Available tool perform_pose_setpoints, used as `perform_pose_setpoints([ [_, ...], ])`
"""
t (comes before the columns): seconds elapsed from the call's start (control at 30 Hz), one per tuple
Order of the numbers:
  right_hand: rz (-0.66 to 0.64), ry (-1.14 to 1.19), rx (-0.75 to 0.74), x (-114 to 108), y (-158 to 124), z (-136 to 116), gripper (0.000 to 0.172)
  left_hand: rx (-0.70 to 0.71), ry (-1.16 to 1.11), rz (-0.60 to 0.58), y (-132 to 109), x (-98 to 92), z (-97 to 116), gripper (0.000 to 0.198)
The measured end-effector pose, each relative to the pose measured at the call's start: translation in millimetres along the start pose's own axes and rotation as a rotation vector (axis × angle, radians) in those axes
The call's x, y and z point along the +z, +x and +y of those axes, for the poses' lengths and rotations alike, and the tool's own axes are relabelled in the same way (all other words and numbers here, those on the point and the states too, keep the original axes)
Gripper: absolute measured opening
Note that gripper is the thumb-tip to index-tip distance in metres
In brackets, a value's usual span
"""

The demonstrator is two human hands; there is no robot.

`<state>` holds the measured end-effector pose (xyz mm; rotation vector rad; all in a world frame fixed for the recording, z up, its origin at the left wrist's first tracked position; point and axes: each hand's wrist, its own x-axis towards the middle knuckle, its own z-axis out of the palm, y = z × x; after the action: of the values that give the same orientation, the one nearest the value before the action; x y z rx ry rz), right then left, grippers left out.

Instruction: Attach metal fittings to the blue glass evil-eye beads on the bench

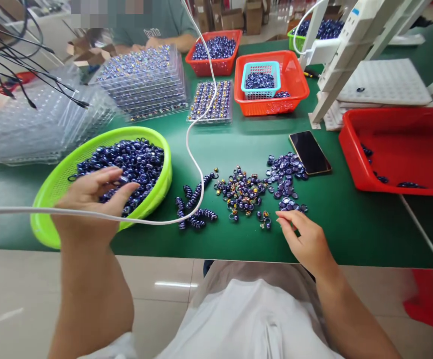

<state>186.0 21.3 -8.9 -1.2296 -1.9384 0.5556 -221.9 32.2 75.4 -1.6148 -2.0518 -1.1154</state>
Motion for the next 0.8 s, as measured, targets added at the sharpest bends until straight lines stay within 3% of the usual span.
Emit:
perform_pose_setpoints([
  [0.07, -0.031, -0.026, -0.007, 2, 0, 1, 0.017, 0.096, 0.095, 0.056, 8, 6.3, -11, 0.050],
  [0.13, -0.086, -0.072, -0.009, 6, 0, -1, 0.016, 0.164, 0.094, 0.059, 1, 12.8, -3, 0.052],
  [0.23, -0.135, -0.194, -0.003, 14, 0, -4, 0.014, 0.215, -0.054, -0.057, -32, 22.6, 40, 0.039],
  [0.33, -0.152, -0.258, 0.007, 19, 0, -6, 0.011, 0.230, -0.324, -0.346, -75, 34.5, 89, 0.025],
  [0.43, -0.162, -0.189, 0.029, 20, 0, -10, 0.004, 0.189, -0.564, -0.679, -112, 48.6, 123, 0.023],
  [0.5, -0.160, -0.069, 0.056, 18, -2, -13, 0.008, 0.141, -0.645, -0.787, -129, 57.1, 135, 0.028],
  [0.63, -0.112, 0.153, 0.164, 14, -9, -21, 0.007, 0.021, -0.773, -0.843, -144, 66.9, 150, 0.034],
  [0.8, -0.052, 0.404, 0.345, 11, -18, -21, 0.010, -0.179, -0.960, -0.860, -144, 67.3, 161, 0.015],
])
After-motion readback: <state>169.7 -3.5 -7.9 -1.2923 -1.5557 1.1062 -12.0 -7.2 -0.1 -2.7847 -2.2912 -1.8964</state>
